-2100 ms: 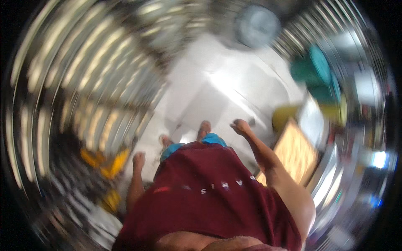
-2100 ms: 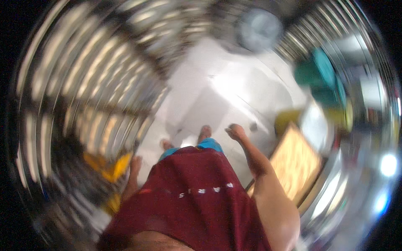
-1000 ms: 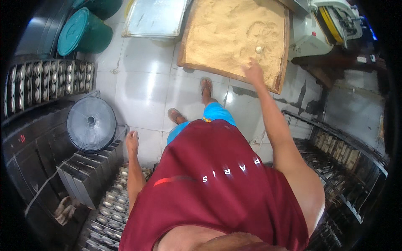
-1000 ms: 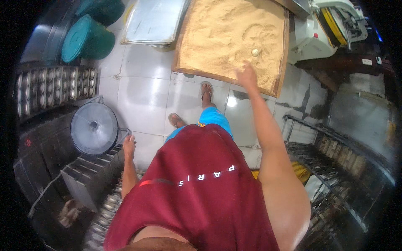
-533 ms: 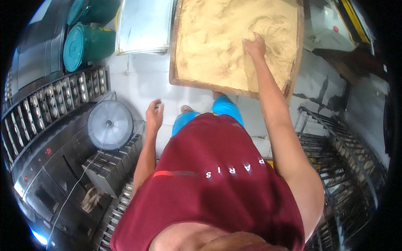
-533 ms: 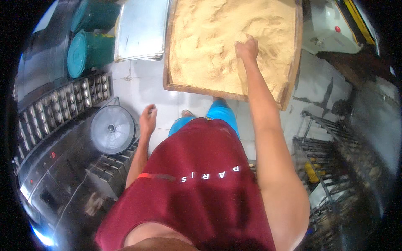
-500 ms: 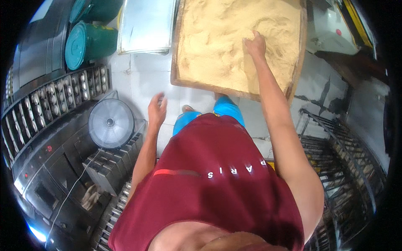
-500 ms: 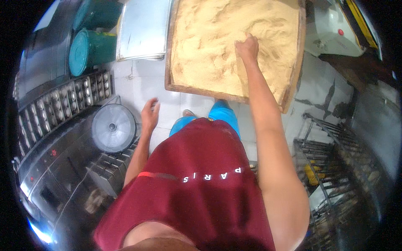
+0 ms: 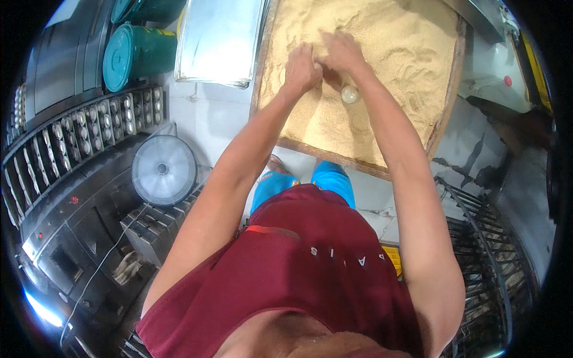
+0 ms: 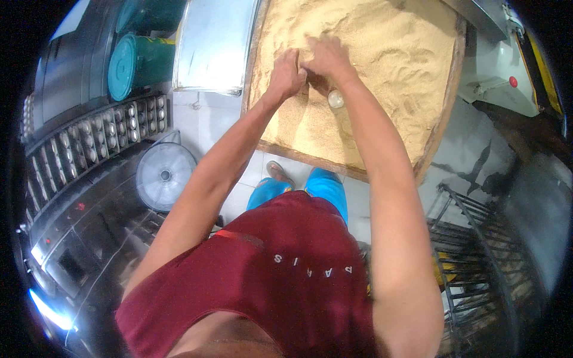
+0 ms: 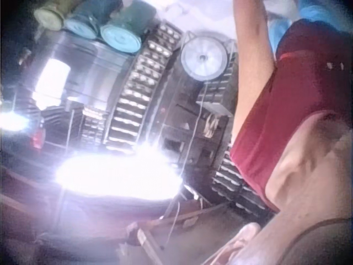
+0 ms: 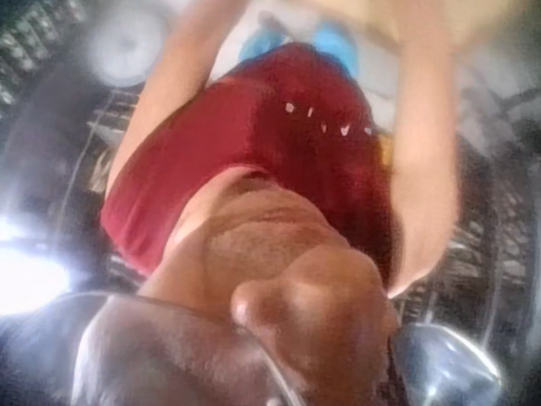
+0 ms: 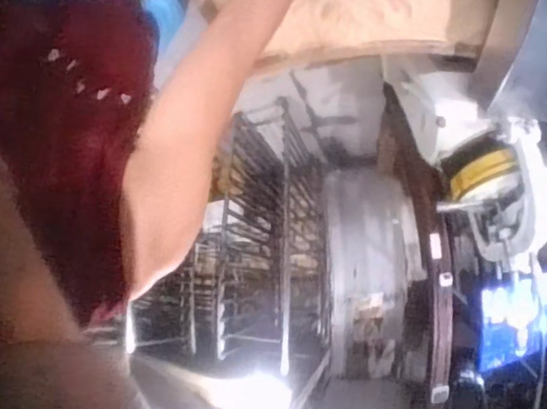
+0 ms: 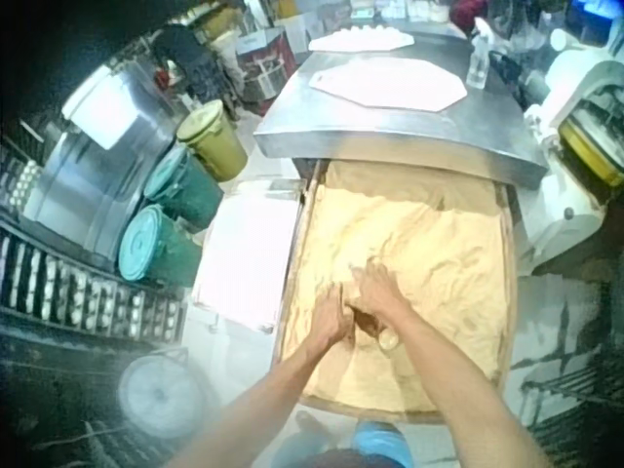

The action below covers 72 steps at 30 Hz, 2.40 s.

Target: The person places dough balls onto a metal tray, moves the tray to a cooling rack, and then operates a dough divider machine to shape more dough, which they then coat in breadcrumbs and arrange on a tray.

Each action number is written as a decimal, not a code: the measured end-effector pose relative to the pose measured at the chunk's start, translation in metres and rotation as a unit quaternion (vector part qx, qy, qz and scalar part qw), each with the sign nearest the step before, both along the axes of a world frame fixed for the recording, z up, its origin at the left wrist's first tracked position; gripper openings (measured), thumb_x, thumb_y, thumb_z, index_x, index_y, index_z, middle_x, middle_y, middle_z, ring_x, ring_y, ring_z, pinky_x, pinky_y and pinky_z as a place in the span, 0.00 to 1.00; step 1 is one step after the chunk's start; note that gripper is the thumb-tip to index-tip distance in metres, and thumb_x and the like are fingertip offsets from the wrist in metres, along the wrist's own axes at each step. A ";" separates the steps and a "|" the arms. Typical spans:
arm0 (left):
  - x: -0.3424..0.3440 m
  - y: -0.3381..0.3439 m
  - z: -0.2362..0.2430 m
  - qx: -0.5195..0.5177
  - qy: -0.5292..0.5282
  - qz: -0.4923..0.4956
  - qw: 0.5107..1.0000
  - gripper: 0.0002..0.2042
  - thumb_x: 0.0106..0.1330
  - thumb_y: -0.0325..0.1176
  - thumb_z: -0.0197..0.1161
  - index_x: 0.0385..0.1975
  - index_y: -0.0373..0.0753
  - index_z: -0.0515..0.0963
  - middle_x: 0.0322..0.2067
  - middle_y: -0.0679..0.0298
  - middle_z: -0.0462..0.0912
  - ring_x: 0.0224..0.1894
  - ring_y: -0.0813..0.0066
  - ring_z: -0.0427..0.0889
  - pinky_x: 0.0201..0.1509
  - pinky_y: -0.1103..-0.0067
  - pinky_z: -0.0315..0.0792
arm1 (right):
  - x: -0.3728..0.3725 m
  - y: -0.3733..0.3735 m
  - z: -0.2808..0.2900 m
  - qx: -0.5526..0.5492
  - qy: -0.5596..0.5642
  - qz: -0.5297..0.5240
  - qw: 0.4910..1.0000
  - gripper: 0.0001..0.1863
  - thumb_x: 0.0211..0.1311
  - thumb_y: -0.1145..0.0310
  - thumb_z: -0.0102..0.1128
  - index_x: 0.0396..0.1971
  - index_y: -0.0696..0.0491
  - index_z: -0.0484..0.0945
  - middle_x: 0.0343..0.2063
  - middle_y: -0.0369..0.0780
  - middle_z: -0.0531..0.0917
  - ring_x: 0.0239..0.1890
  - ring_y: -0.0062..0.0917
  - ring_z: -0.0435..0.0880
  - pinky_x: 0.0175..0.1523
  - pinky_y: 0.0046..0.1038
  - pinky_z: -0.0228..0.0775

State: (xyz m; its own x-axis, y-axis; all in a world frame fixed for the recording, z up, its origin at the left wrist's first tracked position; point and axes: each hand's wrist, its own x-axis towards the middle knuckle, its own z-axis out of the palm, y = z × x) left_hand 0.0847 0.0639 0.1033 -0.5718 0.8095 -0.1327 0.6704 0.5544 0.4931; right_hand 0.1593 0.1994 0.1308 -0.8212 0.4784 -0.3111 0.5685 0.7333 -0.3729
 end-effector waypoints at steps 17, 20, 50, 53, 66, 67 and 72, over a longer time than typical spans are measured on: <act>0.105 -0.014 -0.031 0.132 -0.470 0.341 0.803 0.39 0.67 0.48 0.62 0.67 0.23 0.58 0.67 0.35 0.59 0.70 0.47 0.60 0.73 0.64 0.57 | 0.129 -0.036 0.001 -0.161 -0.037 -0.408 0.898 0.50 0.59 0.40 0.64 0.71 0.58 0.58 0.70 0.57 0.58 0.73 0.51 0.57 0.73 0.44 0.55; 0.103 0.013 -0.005 0.179 -0.607 0.305 0.712 0.35 0.73 0.45 0.55 0.70 0.26 0.53 0.67 0.44 0.62 0.66 0.54 0.65 0.70 0.64 0.60 | 0.121 -0.030 -0.013 -0.327 0.096 -0.460 0.820 0.43 0.62 0.48 0.63 0.70 0.58 0.61 0.67 0.52 0.66 0.71 0.45 0.61 0.72 0.42 0.59; 0.066 -0.011 0.044 0.112 -0.319 0.057 0.939 0.20 0.71 0.44 0.59 0.53 0.33 0.77 0.58 0.48 0.72 0.62 0.55 0.69 0.68 0.67 0.62 | 0.152 -0.044 0.029 -0.309 0.187 -0.368 0.857 0.29 0.56 0.60 0.70 0.56 0.57 0.77 0.55 0.48 0.80 0.56 0.34 0.80 0.59 0.33 0.73; 0.014 0.007 0.036 0.065 -0.060 0.065 0.994 0.28 0.68 0.46 0.62 0.62 0.35 0.70 0.65 0.43 0.65 0.69 0.47 0.62 0.73 0.58 0.57 | 0.140 0.016 0.019 -0.154 0.100 -0.352 0.918 0.39 0.57 0.54 0.70 0.65 0.54 0.69 0.65 0.49 0.69 0.65 0.40 0.70 0.67 0.39 0.66; 0.061 -0.015 0.015 -0.082 -0.036 -0.081 0.993 0.33 0.56 0.50 0.67 0.61 0.42 0.71 0.61 0.37 0.65 0.68 0.37 0.61 0.68 0.45 0.55 | 0.009 0.028 0.006 0.028 -0.094 0.181 0.979 0.37 0.56 0.39 0.64 0.66 0.35 0.70 0.73 0.43 0.57 0.76 0.45 0.50 0.74 0.63 0.43; 0.064 -0.023 0.017 -0.087 -0.019 -0.099 0.991 0.34 0.56 0.51 0.67 0.62 0.43 0.71 0.62 0.38 0.65 0.68 0.37 0.61 0.68 0.45 0.55 | 0.019 0.032 0.022 0.024 -0.124 0.219 0.967 0.36 0.56 0.39 0.64 0.64 0.35 0.73 0.73 0.43 0.57 0.76 0.45 0.50 0.73 0.63 0.45; 0.057 -0.033 0.048 -0.022 -0.057 -0.064 0.996 0.28 0.58 0.41 0.68 0.60 0.43 0.74 0.65 0.48 0.66 0.67 0.44 0.63 0.70 0.56 0.58 | 0.087 0.080 0.038 0.028 0.138 -0.031 0.990 0.20 0.62 0.60 0.61 0.47 0.59 0.81 0.50 0.50 0.82 0.52 0.41 0.80 0.58 0.37 0.70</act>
State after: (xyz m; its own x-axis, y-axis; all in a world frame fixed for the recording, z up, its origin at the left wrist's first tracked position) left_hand 0.1417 0.0309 0.1514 -0.4437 0.8665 -0.2287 0.6777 0.4914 0.5470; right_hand 0.2466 0.2793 0.1684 -0.8399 0.5405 -0.0499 0.4948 0.7246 -0.4797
